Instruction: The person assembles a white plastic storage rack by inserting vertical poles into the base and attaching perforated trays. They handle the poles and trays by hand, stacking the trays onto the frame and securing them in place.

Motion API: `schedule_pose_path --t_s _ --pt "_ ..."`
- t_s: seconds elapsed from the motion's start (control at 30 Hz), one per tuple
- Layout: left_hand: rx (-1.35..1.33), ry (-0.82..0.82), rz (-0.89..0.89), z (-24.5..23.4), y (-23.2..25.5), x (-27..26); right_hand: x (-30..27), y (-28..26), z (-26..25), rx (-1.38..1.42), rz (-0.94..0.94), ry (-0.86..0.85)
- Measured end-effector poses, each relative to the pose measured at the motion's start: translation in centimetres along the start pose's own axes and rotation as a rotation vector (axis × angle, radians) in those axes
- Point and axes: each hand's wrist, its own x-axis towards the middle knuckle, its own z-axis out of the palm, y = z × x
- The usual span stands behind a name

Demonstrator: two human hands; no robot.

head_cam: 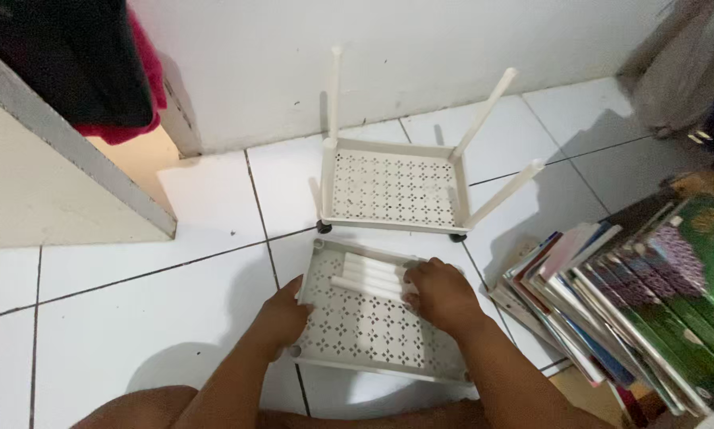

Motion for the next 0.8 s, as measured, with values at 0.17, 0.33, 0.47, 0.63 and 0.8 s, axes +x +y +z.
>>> schedule_pose_path --t_s 0.17,0.33,0.47,0.63,0.8 --pt "0.003 -0.012 -0.021 0.2 -0.3 1.0 0.9 0.0 1.7 0.019 -0.036 -0.040" --pt "0.080 -0.001 -0.017 0.4 -1.0 2.0 1.4 -0.2 3.1 0.031 -0.053 0.023" --pt "0.283 0.010 -0.022 0.5 -1.4 3.2 1.5 -0.6 2.7 -0.026 -0.035 0.003" --pt "0.408 0.037 -0.027 0.5 -2.1 4.0 1.5 -1.0 2.0 0.016 0.001 -0.030" --pt "0.534 0.051 -0.054 0.3 -1.5 3.3 1.8 -1.2 2.0 -0.025 0.058 -0.108"
